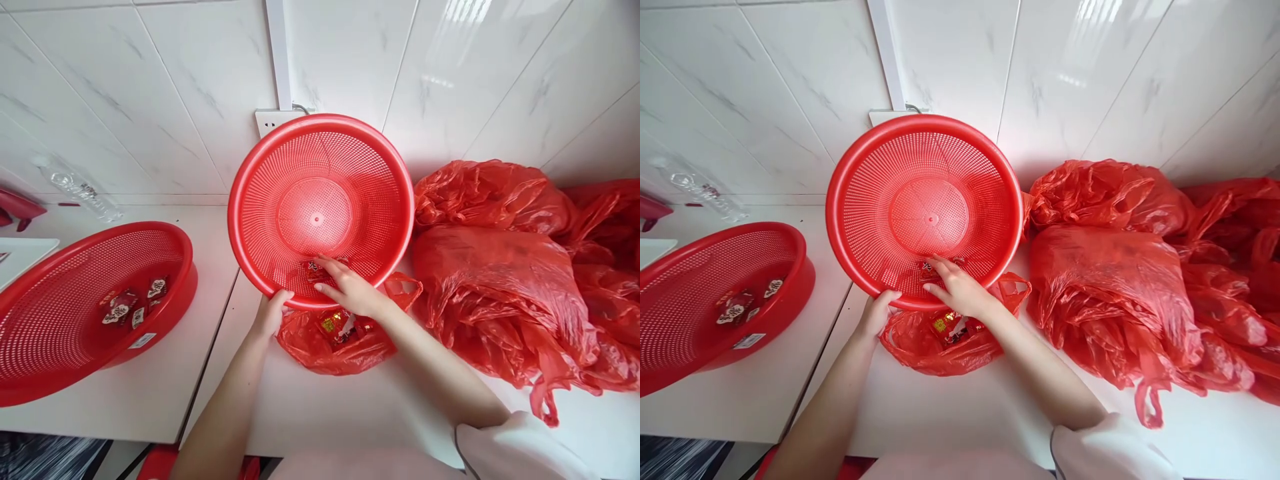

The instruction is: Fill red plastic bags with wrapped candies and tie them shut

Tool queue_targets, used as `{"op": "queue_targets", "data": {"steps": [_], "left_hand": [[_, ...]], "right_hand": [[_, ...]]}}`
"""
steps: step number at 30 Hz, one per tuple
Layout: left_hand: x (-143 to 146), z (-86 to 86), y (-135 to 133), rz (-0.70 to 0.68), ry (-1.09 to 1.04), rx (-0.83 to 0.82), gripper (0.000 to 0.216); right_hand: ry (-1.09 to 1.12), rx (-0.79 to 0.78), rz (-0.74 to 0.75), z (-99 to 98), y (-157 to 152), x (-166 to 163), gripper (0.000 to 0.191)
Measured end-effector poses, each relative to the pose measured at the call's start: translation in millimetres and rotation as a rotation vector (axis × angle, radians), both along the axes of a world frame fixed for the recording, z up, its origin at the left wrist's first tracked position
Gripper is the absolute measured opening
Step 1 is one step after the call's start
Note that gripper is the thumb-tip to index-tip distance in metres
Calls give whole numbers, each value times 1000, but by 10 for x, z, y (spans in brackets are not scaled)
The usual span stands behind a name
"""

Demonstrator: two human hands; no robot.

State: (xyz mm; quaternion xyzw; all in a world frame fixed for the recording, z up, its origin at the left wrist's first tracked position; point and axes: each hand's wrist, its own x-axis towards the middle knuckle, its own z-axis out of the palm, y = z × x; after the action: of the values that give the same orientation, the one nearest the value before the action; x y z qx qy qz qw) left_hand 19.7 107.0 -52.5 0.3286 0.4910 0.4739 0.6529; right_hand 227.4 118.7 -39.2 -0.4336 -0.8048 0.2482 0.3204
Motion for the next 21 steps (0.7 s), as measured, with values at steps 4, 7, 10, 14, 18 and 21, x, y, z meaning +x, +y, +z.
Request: {"op": "queue_targets", "data": {"steps": [4, 7, 10, 14, 18, 21], "left_hand": [[70, -41, -48, -38, 82, 15, 25], [85, -59, -55, -83, 92, 40, 17], [71, -53, -47, -79, 74, 18, 17], [33, -32, -26, -26, 52, -24, 21], [-8, -29, -1, 9, 1, -4, 27], [-33, -20, 20, 32, -6, 38, 29]], "right_hand": [[-27, -2, 32, -158, 30, -60, 51], [120, -75, -41, -216, 89, -10, 41], [486, -326, -140, -249, 174, 34, 30], [1088, -672, -167, -202, 233, 66, 26], [1257, -739, -141, -75, 192, 93, 29], [1219, -727, -150, -13, 160, 108, 39]]}}
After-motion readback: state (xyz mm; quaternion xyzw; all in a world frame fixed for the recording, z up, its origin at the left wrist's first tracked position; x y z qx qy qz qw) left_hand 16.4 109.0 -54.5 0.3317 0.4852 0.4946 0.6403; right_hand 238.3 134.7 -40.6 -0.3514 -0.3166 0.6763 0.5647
